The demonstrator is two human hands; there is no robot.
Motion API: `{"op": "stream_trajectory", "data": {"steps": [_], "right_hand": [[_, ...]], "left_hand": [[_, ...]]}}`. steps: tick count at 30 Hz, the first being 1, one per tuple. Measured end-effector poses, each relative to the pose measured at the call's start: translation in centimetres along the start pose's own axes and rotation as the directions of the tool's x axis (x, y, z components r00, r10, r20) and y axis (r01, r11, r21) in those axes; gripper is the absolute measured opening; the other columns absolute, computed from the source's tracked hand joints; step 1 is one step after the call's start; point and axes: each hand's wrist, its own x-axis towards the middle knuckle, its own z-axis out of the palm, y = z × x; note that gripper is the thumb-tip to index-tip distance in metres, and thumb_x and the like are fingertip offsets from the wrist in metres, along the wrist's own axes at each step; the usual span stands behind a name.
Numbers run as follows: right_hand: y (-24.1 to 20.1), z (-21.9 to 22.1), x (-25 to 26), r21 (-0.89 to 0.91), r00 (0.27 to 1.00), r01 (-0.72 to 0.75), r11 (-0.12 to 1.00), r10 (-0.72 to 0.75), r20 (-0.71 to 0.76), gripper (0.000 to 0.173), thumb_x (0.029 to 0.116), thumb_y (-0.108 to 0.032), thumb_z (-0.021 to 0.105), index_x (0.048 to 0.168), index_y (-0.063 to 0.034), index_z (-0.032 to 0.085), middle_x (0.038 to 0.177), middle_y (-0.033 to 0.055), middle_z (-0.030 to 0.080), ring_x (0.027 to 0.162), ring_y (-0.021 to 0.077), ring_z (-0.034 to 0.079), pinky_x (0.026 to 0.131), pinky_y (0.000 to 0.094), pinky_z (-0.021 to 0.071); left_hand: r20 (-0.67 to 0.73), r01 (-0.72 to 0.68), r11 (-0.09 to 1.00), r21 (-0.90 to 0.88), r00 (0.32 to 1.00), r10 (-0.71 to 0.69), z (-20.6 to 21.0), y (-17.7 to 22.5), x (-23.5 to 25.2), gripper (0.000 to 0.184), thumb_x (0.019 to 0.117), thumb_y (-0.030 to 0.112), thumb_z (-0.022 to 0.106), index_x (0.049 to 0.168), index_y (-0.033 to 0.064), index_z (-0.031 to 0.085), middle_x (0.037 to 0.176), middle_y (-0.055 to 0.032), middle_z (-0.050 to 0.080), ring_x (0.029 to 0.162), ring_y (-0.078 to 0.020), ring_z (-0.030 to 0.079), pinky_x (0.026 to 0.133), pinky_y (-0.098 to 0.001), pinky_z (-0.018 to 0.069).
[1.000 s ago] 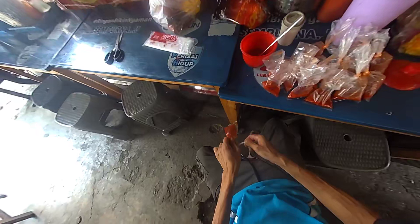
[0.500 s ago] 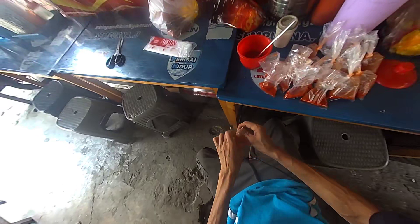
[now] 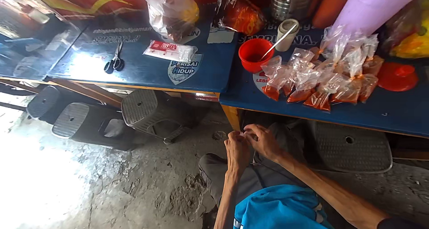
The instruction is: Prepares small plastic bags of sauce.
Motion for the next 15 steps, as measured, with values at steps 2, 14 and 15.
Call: {"op": "stream_trajectory", "data": {"steps": [2, 14, 15], "right_hand": [[0.2, -0.3, -0.2, 0.005, 0.998, 0.04, 0.999, -0.04, 0.039, 0.03, 0.0966, -0.012, 0.062, 0.122, 0.003, 0.064, 0.107, 0.0125, 0.076, 0.102, 0.0255, 0.074, 0.093, 0.0404, 0.0581], [0.4, -1.3, -0.3, 0.159, 0.983, -0.115, 0.981, 0.089, 0.163, 0.037, 0.0929, -0.009, 0.064, 0.126, 0.0042, 0.054, 0.106, 0.012, 0.073, 0.097, 0.0183, 0.071, 0.087, 0.0333, 0.057], [0.3, -1.2, -0.3, 0.176, 0.982, -0.128, 0.976, 0.1, 0.162, 0.038, 0.0921, -0.009, 0.064, 0.126, 0.0044, 0.054, 0.106, 0.0121, 0.073, 0.096, 0.0181, 0.071, 0.086, 0.0331, 0.0569]], "left_hand": [[0.022, 0.013, 1.0, -0.013, 1.0, -0.013, -0.1, 0.2, 0.0, 0.035, 0.0901, 0.003, 0.064, 0.12, -0.0121, 0.055, 0.092, -0.0153, 0.073, 0.092, -0.0326, 0.071, 0.09, -0.0543, 0.0516], [0.006, -0.055, 0.99, 0.13, 0.999, 0.054, 0.3, 0.8, 0.1, 0.036, 0.0881, 0.006, 0.067, 0.119, -0.0111, 0.058, 0.09, -0.0163, 0.072, 0.089, -0.0343, 0.07, 0.088, -0.0562, 0.0507], [0.008, -0.046, 0.99, 0.134, 0.999, 0.046, 0.3, 0.8, 0.1, 0.037, 0.0879, 0.006, 0.067, 0.119, -0.0113, 0.057, 0.09, -0.0167, 0.072, 0.088, -0.0346, 0.07, 0.087, -0.0563, 0.0507]]}}
